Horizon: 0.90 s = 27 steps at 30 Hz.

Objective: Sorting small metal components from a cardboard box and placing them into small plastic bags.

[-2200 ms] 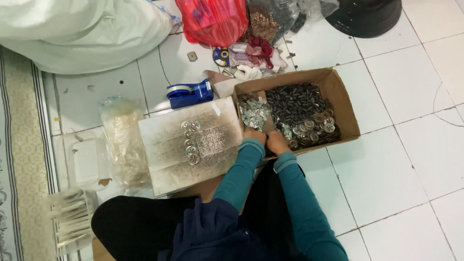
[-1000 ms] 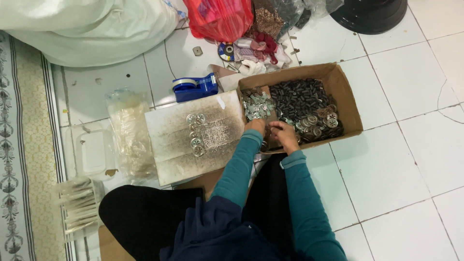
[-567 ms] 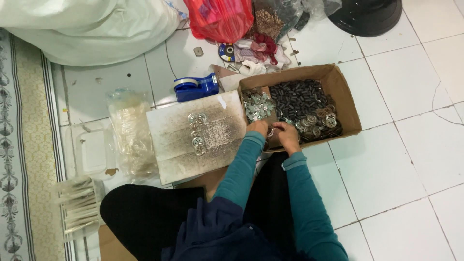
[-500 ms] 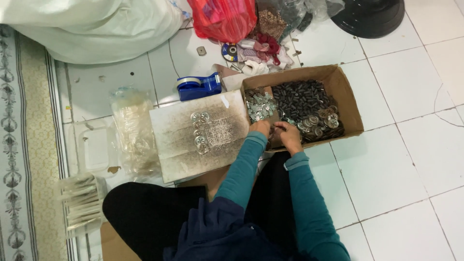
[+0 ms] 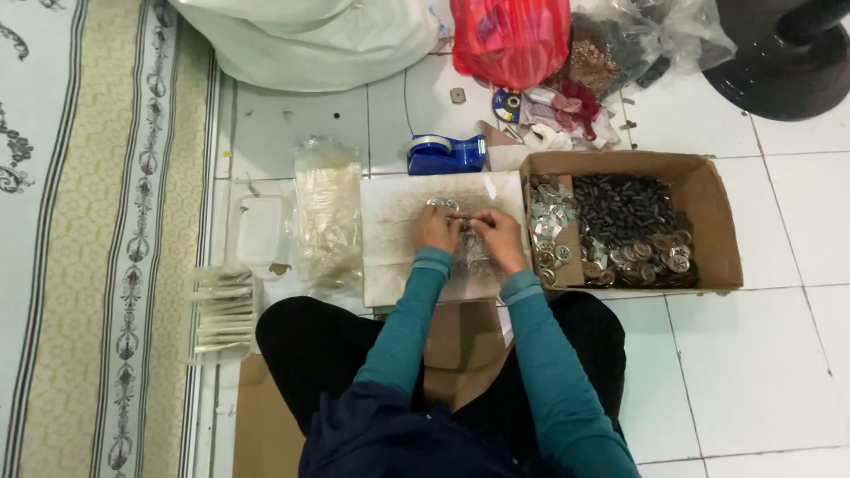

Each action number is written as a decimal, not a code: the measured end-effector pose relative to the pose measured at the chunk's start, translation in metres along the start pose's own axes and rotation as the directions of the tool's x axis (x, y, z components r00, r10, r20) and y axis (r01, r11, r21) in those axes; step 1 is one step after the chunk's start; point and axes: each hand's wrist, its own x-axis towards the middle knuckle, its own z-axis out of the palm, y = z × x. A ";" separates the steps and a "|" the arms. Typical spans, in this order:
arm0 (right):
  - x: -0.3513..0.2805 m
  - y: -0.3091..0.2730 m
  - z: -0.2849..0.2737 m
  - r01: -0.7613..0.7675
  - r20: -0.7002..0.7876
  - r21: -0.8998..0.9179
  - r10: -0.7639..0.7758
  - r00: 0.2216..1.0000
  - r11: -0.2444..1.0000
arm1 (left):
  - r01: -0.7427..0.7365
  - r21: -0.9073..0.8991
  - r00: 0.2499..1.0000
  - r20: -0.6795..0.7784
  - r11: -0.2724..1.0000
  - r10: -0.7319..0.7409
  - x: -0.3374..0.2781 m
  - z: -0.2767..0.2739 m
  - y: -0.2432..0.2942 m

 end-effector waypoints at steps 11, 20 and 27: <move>0.004 -0.036 0.027 0.072 -0.083 -0.314 -0.103 0.991 0.947 | -0.030 0.234 0.994 -0.092 0.972 0.053 0.008 -0.002 -0.003; 0.014 0.059 -0.119 -0.132 -0.356 -0.143 0.073 0.931 0.981 | -0.375 0.159 0.925 0.128 0.913 0.358 0.018 0.132 0.094; -0.001 0.188 -0.173 -0.318 -0.206 -0.361 0.258 0.944 0.876 | -0.373 0.174 0.737 0.653 0.912 0.176 0.013 0.308 0.098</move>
